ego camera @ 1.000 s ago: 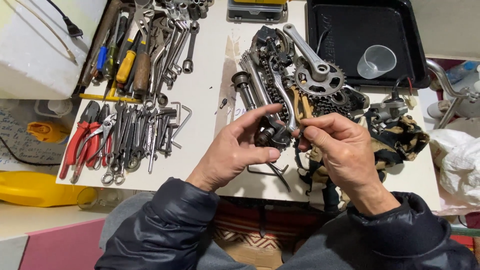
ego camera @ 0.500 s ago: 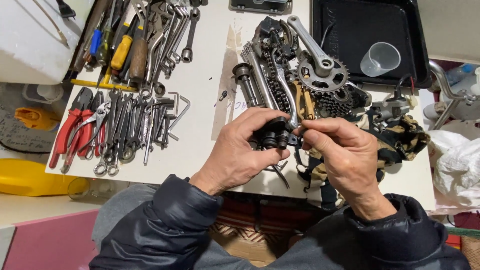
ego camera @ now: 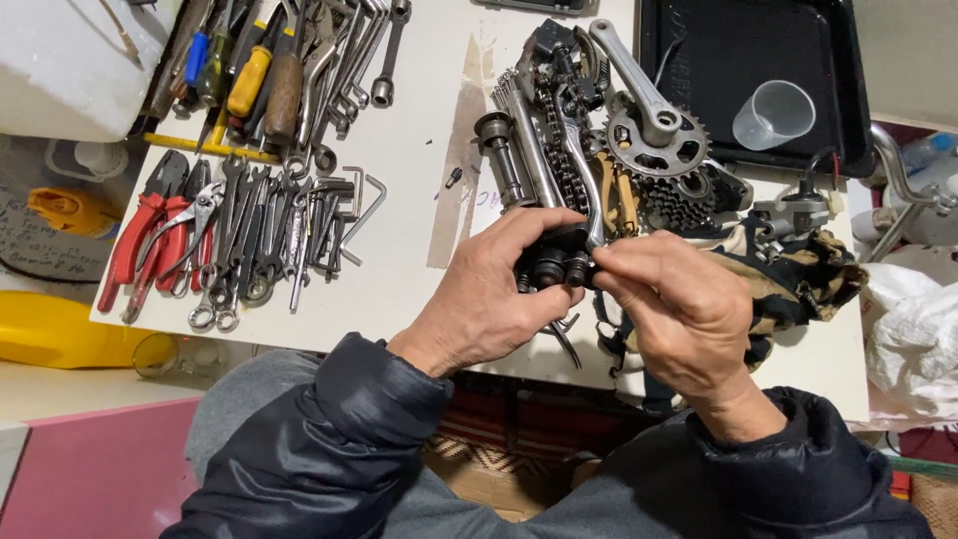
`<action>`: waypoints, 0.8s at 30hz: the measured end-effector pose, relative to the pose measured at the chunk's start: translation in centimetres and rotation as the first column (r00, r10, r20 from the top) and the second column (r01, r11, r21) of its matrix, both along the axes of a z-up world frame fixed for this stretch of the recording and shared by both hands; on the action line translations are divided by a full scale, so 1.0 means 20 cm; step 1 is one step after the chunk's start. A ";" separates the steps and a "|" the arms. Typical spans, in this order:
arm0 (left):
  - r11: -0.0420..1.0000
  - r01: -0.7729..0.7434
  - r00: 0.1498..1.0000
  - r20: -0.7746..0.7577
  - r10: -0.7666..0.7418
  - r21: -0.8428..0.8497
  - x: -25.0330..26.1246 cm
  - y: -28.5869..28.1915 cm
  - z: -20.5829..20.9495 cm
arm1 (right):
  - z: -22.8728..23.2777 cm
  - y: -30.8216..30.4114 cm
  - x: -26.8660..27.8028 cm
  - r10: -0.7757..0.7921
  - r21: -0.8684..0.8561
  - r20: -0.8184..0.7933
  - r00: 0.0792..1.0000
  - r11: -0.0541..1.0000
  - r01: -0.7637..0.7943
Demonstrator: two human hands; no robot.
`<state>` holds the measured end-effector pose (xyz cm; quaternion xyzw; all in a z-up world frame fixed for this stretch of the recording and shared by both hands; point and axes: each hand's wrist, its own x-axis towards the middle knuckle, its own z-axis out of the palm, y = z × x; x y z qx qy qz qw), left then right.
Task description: The person uses an Allen key to tighten a screw on a black bicycle component held in their left hand. They rotate the component to access different sides and continue tightening the screw throughout the clip.
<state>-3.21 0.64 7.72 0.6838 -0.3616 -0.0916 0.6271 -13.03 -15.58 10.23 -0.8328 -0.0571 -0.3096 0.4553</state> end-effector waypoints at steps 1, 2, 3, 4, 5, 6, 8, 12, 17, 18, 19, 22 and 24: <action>1.000 0.005 1.000 0.000 -0.005 0.006 0.00 0.00 0.00 | 0.00 0.00 0.00 -0.001 -0.027 -0.014 1.000 1.000 0.000; 1.000 0.011 1.000 0.000 -0.011 0.012 0.00 0.01 0.00 | 0.01 0.01 0.00 -0.001 -0.055 -0.029 1.000 0.998 0.000; 1.000 0.009 1.000 0.000 -0.009 0.012 0.00 0.01 0.00 | 0.01 0.01 0.00 0.000 -0.055 -0.029 1.000 0.998 -0.001; 1.000 0.013 1.000 -0.010 -0.012 0.012 0.01 0.01 0.00 | 0.00 0.00 0.00 0.007 -0.055 -0.029 1.000 0.998 -0.009; 1.000 0.016 1.000 -0.018 -0.016 0.010 0.01 0.01 0.00 | 0.00 0.00 0.00 0.015 -0.056 -0.028 1.000 0.998 -0.016; 1.000 0.015 1.000 -0.017 -0.015 0.008 0.01 0.00 -0.01 | 0.01 -0.01 0.00 0.015 -0.058 -0.027 1.000 0.998 -0.017; 1.000 0.012 1.000 -0.012 -0.011 0.025 0.01 0.01 -0.01 | 0.02 -0.02 0.00 0.047 0.041 -0.129 0.991 0.998 -0.042; 0.999 0.019 1.000 -0.021 -0.018 0.039 0.01 0.01 0.00 | -0.02 -0.05 0.00 0.070 0.152 -0.177 0.982 0.988 -0.043; 0.999 0.026 0.997 -0.073 -0.023 0.045 0.01 0.01 0.02 | -0.08 -0.07 -0.02 0.092 0.407 -0.236 0.967 0.913 0.012; 0.999 0.026 0.997 -0.074 -0.022 0.046 0.01 0.02 0.02 | -0.09 -0.07 -0.02 0.093 0.408 -0.237 0.967 0.913 0.012; 0.998 0.032 0.995 -0.092 -0.027 0.052 0.01 0.02 0.02 | -0.10 -0.07 -0.02 0.098 0.458 -0.242 0.965 0.889 0.025; 0.997 0.045 0.992 -0.123 -0.038 0.058 0.01 0.02 0.02 | -0.14 -0.11 -0.02 0.125 0.507 -0.257 0.958 0.861 0.024; 0.997 0.051 0.990 -0.138 -0.042 0.057 0.01 0.02 0.02 | -0.13 -0.12 -0.01 0.148 0.509 -0.267 0.952 0.861 0.009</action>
